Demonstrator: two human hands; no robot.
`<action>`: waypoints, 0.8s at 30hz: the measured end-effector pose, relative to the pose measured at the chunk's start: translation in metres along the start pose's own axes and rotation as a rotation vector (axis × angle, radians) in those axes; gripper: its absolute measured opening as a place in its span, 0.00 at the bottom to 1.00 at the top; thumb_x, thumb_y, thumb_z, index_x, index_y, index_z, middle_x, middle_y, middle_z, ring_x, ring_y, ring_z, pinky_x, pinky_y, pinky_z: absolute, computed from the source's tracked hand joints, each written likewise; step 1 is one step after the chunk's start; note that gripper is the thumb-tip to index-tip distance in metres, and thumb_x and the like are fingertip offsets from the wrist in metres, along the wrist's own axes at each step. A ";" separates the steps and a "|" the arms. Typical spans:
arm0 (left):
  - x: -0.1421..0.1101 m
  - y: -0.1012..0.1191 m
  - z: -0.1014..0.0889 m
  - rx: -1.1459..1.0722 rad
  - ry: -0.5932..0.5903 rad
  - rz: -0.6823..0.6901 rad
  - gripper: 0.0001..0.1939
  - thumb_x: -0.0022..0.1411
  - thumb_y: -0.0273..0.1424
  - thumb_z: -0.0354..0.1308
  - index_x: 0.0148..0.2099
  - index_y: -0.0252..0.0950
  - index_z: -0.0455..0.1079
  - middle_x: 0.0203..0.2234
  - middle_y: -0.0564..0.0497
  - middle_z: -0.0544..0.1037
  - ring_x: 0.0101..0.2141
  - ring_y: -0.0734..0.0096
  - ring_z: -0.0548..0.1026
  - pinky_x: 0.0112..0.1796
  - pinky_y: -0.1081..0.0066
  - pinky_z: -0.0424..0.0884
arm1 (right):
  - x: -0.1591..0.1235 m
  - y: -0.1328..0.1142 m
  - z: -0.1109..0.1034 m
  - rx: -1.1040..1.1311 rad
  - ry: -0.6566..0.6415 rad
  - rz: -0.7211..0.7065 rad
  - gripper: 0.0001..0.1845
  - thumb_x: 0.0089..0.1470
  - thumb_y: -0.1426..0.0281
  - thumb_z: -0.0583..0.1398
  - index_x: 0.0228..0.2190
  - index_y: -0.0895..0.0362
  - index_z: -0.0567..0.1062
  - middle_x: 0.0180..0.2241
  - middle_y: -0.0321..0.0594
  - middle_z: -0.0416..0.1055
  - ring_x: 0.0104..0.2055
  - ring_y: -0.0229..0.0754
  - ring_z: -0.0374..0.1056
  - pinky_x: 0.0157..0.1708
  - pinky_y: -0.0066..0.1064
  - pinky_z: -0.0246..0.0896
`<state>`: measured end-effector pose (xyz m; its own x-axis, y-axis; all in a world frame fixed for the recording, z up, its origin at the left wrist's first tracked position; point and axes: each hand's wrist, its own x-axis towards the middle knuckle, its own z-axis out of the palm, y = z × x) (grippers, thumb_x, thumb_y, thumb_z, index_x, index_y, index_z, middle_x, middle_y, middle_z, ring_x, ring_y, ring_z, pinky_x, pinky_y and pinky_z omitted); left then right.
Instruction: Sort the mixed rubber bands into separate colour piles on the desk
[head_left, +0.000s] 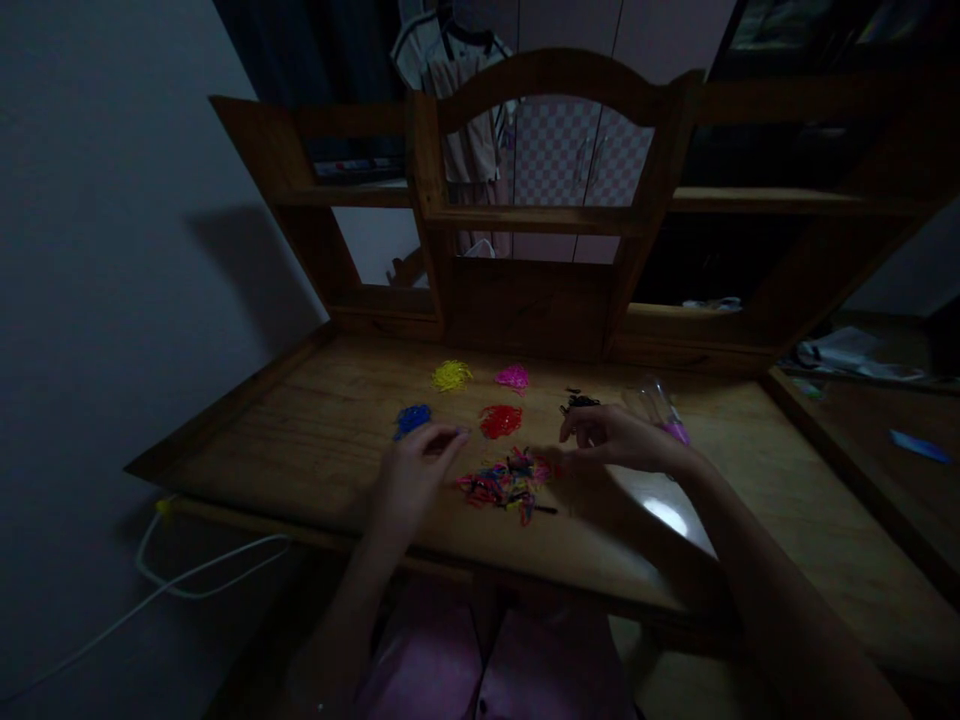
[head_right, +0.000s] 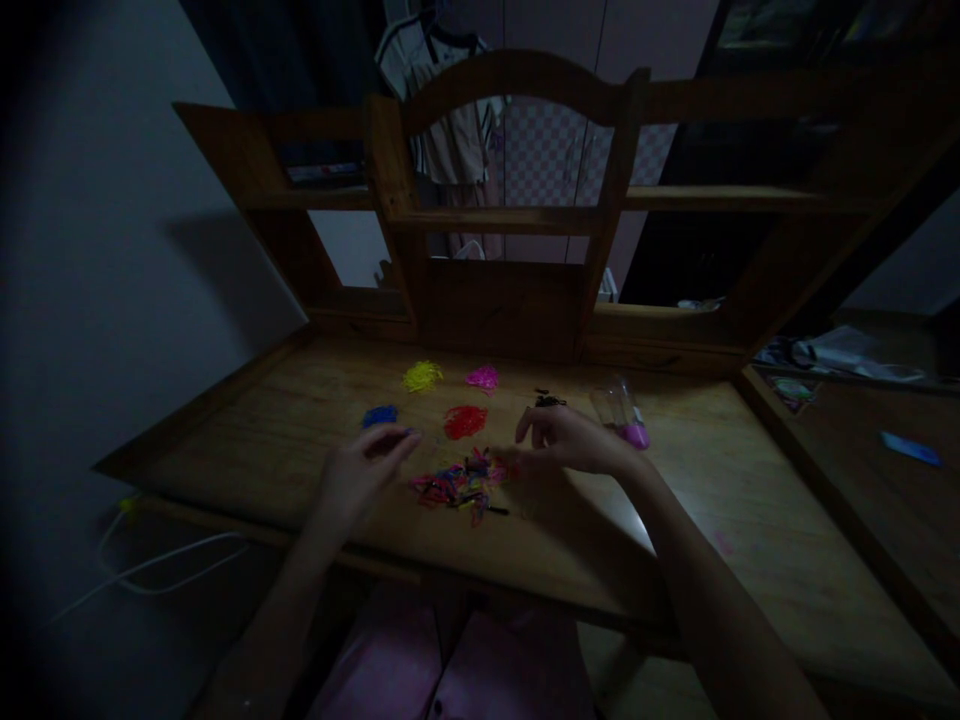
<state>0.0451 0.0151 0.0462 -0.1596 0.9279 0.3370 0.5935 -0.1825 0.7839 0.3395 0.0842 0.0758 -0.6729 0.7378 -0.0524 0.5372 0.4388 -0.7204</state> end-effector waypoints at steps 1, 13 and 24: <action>0.009 -0.013 -0.009 0.048 0.050 -0.019 0.12 0.58 0.40 0.60 0.35 0.37 0.75 0.31 0.51 0.80 0.32 0.67 0.77 0.35 0.71 0.72 | -0.001 0.003 -0.002 -0.090 -0.009 0.028 0.18 0.48 0.59 0.65 0.39 0.57 0.75 0.28 0.37 0.70 0.28 0.36 0.64 0.26 0.26 0.53; 0.045 -0.095 -0.032 0.327 0.014 -0.009 0.17 0.57 0.41 0.58 0.44 0.35 0.73 0.30 0.49 0.76 0.29 0.68 0.73 0.32 0.69 0.70 | -0.002 0.013 0.005 -0.259 -0.067 0.161 0.21 0.47 0.56 0.65 0.39 0.55 0.75 0.34 0.41 0.74 0.33 0.42 0.68 0.27 0.28 0.55; -0.010 -0.033 -0.017 0.250 0.156 0.085 0.12 0.65 0.39 0.51 0.39 0.40 0.72 0.35 0.50 0.77 0.35 0.66 0.75 0.39 0.69 0.69 | 0.006 0.014 0.013 -0.281 -0.030 0.149 0.12 0.52 0.65 0.60 0.34 0.59 0.78 0.31 0.43 0.76 0.29 0.40 0.68 0.25 0.28 0.53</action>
<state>0.0141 0.0061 0.0259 -0.2083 0.8481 0.4872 0.7826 -0.1542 0.6031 0.3366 0.0883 0.0567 -0.5886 0.7911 -0.1664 0.7476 0.4544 -0.4844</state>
